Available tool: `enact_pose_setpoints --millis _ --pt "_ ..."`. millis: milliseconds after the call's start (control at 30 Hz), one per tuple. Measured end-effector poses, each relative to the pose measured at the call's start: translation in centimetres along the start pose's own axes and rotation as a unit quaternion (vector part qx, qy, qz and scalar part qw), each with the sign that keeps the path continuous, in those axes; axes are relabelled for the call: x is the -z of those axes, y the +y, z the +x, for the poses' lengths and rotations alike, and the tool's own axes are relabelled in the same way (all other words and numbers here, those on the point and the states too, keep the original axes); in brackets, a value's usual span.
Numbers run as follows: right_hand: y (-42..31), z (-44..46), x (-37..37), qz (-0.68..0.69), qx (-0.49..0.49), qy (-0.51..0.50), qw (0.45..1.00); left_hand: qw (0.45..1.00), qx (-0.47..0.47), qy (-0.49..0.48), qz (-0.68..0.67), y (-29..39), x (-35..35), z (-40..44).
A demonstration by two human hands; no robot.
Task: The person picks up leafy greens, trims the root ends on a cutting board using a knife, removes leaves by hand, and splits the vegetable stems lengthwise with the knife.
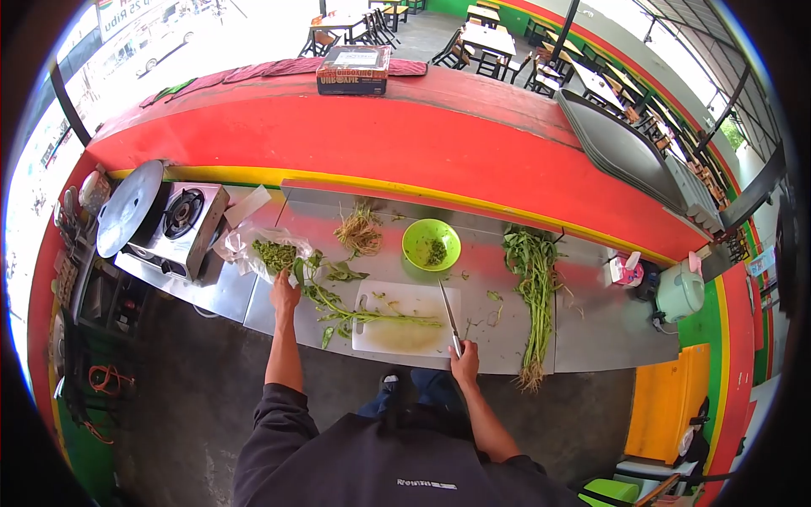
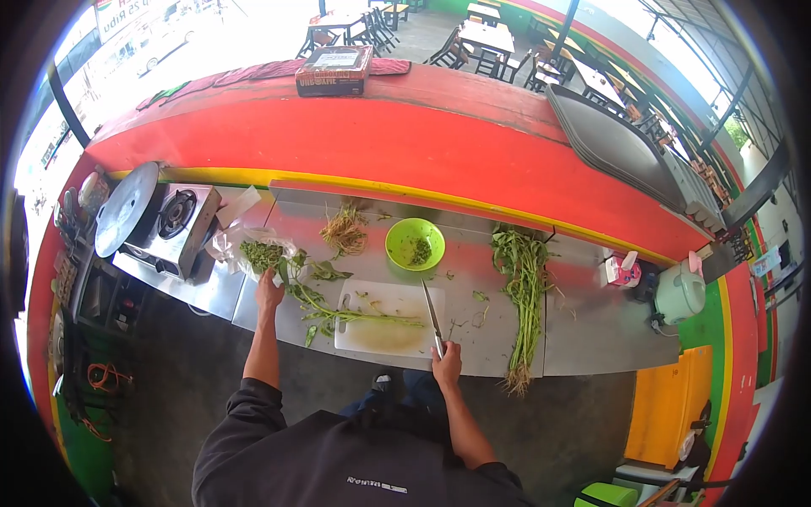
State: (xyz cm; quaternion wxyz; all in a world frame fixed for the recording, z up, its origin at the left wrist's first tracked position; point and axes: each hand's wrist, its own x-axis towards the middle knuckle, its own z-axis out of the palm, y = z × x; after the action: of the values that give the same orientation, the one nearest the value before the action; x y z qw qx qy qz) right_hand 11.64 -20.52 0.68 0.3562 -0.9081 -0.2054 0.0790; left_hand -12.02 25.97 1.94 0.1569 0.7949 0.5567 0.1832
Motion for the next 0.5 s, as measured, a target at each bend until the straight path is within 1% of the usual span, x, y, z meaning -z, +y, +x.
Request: enact_pose_setpoints --millis 67,133,167,200,267,300,367,500 --pt "0.5 0.1 -0.2 -0.007 0.020 0.008 1.000 1.000 -0.013 -0.018 0.010 0.5 0.6 0.4" --pt "0.5 0.1 -0.2 -0.003 0.015 0.007 1.000 0.998 -0.007 0.018 -0.059 1.3 0.8 1.0" --pt "0.5 0.1 -0.3 0.002 0.011 0.003 1.000 0.992 -0.060 0.053 -0.099 1.7 0.7 1.1" --pt "0.3 0.1 -0.2 0.002 0.009 0.005 1.000 0.992 -0.063 0.052 -0.099 2.5 1.0 1.2" --pt "-0.1 0.0 0.1 -0.008 -0.004 -0.001 1.000 0.967 -0.100 0.024 -0.232 3.9 1.3 1.0" --pt "0.1 -0.1 0.0 -0.008 -0.005 0.000 1.000 0.967 -0.101 0.023 -0.232 4.1 1.1 1.0" --pt "0.4 0.0 -0.2 -0.003 0.008 0.005 1.000 0.959 -0.139 0.039 -0.245 4.8 0.5 0.8" --pt "0.7 0.0 -0.4 -0.002 0.020 0.010 1.000 0.953 -0.118 0.030 -0.278 6.5 0.3 0.1"
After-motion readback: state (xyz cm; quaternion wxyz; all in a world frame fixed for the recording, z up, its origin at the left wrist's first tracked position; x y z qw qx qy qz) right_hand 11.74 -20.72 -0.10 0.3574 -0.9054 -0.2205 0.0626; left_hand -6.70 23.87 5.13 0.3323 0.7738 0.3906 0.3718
